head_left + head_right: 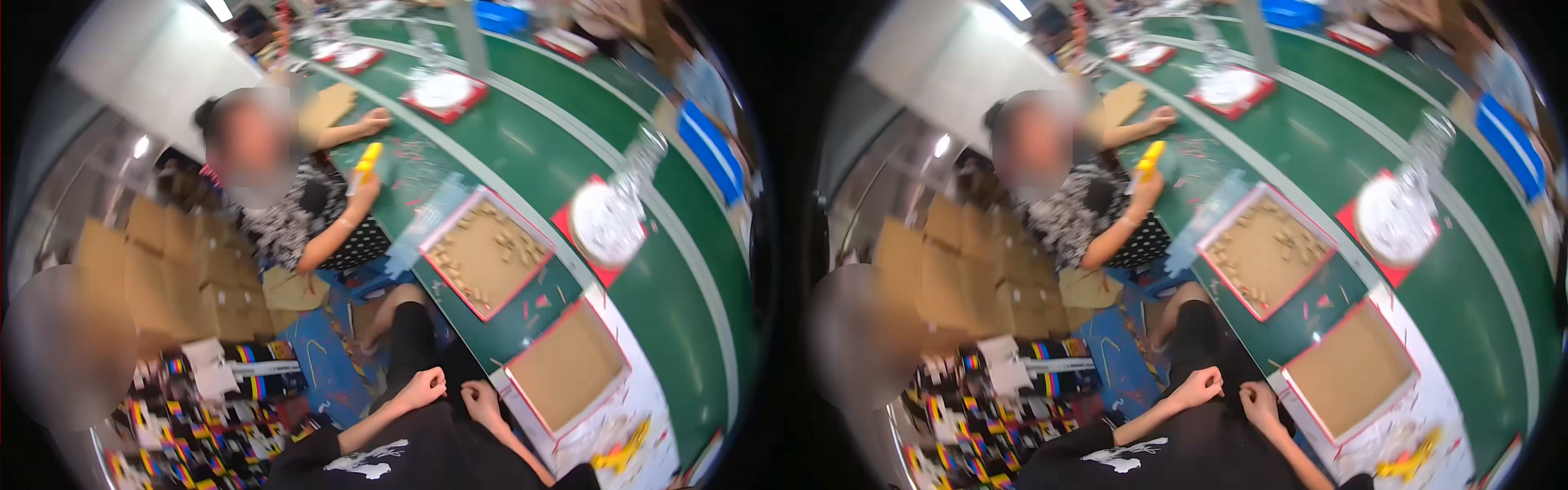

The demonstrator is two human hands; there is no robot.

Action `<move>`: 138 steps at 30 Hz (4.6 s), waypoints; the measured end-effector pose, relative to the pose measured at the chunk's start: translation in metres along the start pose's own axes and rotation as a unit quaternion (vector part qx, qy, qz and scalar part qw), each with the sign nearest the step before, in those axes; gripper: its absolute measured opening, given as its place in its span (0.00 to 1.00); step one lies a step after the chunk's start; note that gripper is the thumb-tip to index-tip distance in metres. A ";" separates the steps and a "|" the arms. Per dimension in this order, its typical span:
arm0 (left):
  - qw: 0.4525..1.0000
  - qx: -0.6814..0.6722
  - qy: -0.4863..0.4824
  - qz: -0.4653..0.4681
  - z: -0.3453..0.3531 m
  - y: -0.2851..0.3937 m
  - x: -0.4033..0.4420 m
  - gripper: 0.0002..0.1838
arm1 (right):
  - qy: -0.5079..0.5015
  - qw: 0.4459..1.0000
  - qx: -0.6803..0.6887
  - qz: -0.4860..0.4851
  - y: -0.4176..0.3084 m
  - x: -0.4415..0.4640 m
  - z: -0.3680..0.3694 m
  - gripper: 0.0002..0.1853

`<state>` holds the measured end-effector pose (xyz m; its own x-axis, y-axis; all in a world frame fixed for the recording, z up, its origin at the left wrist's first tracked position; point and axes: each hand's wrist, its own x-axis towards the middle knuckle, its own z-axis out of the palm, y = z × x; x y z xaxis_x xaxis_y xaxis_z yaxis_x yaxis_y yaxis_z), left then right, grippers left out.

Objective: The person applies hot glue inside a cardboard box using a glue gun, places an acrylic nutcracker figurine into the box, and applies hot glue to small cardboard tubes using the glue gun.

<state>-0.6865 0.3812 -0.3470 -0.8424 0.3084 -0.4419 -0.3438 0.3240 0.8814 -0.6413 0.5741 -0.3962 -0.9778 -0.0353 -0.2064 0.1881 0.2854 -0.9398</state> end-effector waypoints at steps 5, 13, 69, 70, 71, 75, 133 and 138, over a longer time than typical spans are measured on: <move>0.994 -0.039 0.091 0.051 0.007 -0.008 -0.002 0.07 | -0.080 0.991 0.052 0.089 -0.001 0.008 -0.002 0.07; 0.994 -0.047 0.072 0.063 -0.036 0.000 0.015 0.07 | -0.026 0.961 0.207 0.179 -0.008 0.016 0.021 0.09; 0.945 0.192 0.192 -0.180 -0.138 -0.314 0.153 0.19 | 0.224 0.926 -0.231 0.199 0.265 0.138 -0.043 0.24; 0.954 0.170 0.185 -0.165 -0.135 -0.328 0.153 0.19 | 0.227 0.918 -0.256 0.202 0.273 0.125 -0.052 0.24; 0.962 0.149 0.163 -0.158 -0.134 -0.340 0.171 0.19 | 0.229 0.905 -0.282 0.222 0.277 0.089 -0.058 0.24; 0.983 0.078 0.051 -0.160 -0.066 -0.385 0.181 0.18 | 0.222 0.838 -0.366 0.339 0.255 -0.125 -0.052 0.24; 0.903 -0.089 -0.306 0.289 0.065 0.064 0.155 0.07 | 0.630 0.762 0.145 0.024 -0.137 -0.236 0.041 0.08; 0.910 -0.061 -0.314 0.265 0.067 0.066 0.151 0.10 | 0.553 0.824 0.126 0.018 -0.132 -0.215 0.010 0.16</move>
<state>-0.8089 0.5088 -0.3666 -0.5126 0.8553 0.0753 -0.0346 -0.1082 0.9935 -0.4546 0.5343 -0.2306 -0.4312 0.9022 0.0083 0.0957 0.0548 -0.9939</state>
